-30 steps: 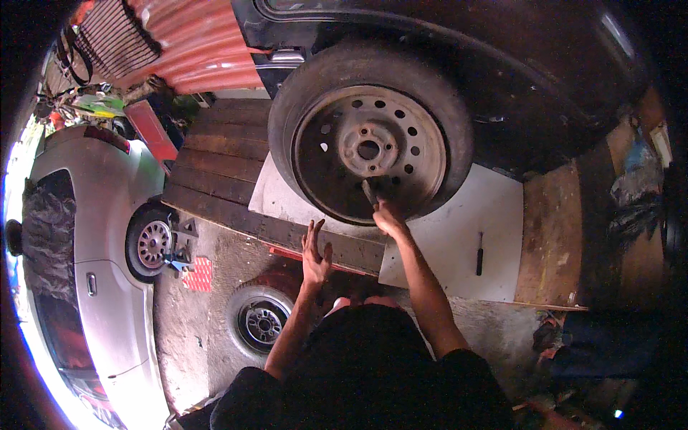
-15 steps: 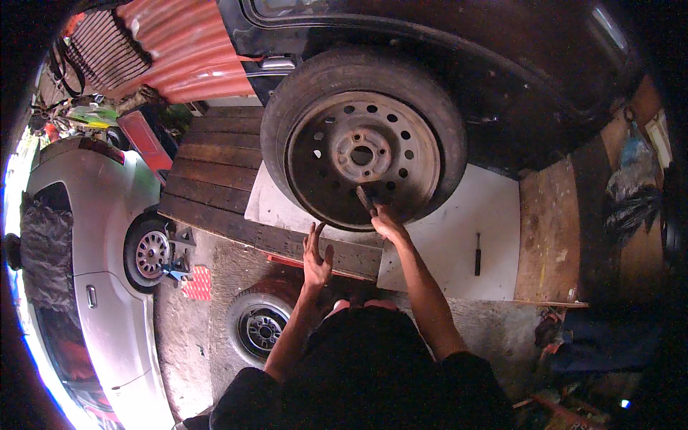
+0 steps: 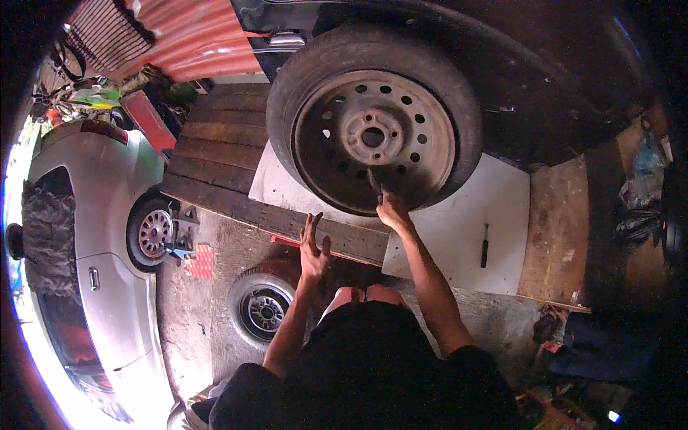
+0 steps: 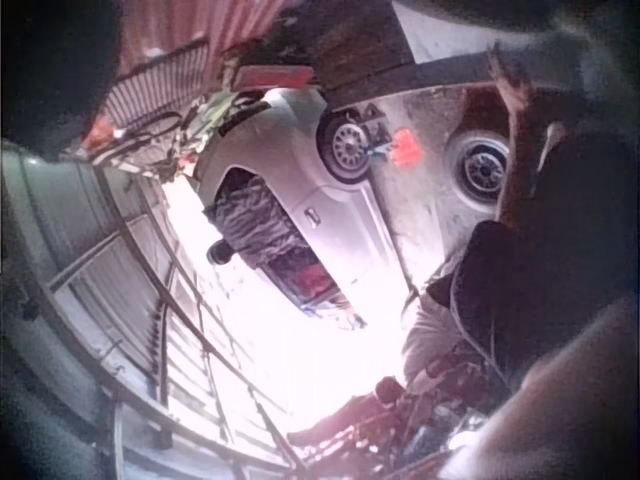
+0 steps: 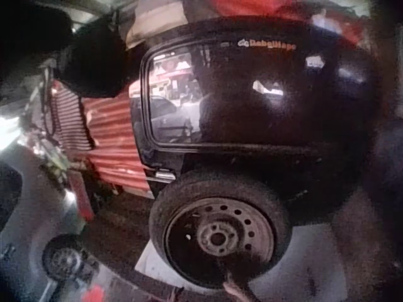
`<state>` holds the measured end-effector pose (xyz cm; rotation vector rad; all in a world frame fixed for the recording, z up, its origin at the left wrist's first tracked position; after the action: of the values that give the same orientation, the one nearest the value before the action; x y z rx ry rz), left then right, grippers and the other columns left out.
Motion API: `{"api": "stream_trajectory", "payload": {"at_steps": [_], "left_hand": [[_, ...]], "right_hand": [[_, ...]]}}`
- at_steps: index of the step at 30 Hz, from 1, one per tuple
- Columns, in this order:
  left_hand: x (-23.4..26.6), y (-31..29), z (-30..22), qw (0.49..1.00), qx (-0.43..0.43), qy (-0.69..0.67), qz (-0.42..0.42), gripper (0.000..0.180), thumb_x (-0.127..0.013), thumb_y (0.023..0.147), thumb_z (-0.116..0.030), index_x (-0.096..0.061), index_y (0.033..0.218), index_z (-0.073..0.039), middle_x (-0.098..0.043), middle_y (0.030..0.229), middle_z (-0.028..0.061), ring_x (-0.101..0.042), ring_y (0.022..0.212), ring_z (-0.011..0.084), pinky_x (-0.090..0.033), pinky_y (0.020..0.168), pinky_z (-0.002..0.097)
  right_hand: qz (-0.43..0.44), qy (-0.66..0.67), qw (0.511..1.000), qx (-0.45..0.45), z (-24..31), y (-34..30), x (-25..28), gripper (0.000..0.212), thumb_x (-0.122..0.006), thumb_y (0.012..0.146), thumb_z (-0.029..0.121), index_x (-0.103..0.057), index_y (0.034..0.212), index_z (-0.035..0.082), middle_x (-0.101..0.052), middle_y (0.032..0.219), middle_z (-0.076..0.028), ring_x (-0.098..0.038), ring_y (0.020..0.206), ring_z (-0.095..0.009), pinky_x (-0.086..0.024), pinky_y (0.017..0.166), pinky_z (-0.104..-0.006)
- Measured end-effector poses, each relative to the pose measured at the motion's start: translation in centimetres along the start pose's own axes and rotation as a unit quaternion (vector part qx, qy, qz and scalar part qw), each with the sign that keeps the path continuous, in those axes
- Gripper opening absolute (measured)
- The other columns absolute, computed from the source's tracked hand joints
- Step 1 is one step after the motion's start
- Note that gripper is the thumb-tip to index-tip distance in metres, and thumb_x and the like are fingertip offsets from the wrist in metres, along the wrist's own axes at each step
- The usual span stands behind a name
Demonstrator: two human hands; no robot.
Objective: The person scrubs the inner surface of a car tire rim using a wire brush and a scraper. They repeatedly rotate the tire and work around the rim holes and edges to remove dirt and rust.
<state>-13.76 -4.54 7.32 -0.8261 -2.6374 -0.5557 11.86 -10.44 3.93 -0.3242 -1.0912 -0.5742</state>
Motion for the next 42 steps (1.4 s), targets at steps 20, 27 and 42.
{"api": "stream_trajectory", "payload": {"at_steps": [20, 27, 42], "left_hand": [[0.7, -2.3, 0.9, 0.998, 0.053, -0.002, -0.036, 0.062, -0.055, 0.093, -0.039, -0.042, 0.142, -0.004, -0.045, 0.147, 0.0183, -0.031, 0.142, 0.0412, -0.022, 0.116, 0.0512], [1.2, -4.3, 1.6, 0.997, 0.073, -0.003, -0.037, 0.060, -0.055, 0.095, -0.037, -0.043, 0.142, -0.003, -0.042, 0.148, 0.0223, -0.032, 0.142, 0.0413, -0.027, 0.115, 0.0485], [0.1, -2.6, 1.8, 0.996, 0.074, -0.034, -0.023, 0.062, -0.054, 0.095, -0.041, -0.043, 0.143, -0.004, -0.044, 0.148, 0.0166, -0.027, 0.145, 0.0398, -0.018, 0.117, 0.0534]], "right_hand": [[0.068, -0.028, 0.990, 0.119, 0.5, 3.5, 6.7, 0.047, -0.056, 0.085, 0.002, -0.063, 0.129, 0.015, -0.069, 0.107, -0.018, -0.068, 0.090, -0.036, -0.055, 0.077, -0.0443], [0.074, 0.001, 0.993, 0.096, -2.2, 3.5, 6.5, 0.054, -0.062, 0.079, 0.001, -0.064, 0.128, 0.023, -0.069, 0.106, -0.014, -0.068, 0.088, -0.036, -0.055, 0.075, -0.0434], [0.070, -0.074, 0.988, 0.118, -0.5, 3.2, 5.6, 0.051, -0.060, 0.082, 0.003, -0.064, 0.129, 0.024, -0.070, 0.104, -0.012, -0.068, 0.091, -0.034, -0.054, 0.079, -0.0456]]}}
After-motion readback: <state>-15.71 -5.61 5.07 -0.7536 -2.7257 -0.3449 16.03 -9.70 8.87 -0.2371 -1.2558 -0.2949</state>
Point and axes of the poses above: each hand's wrist, its own y-axis towards the middle knuckle, its own x-axis out of the back of the hand, z = x × y, the point moved 3 cm from there along y, towards the middle knuckle
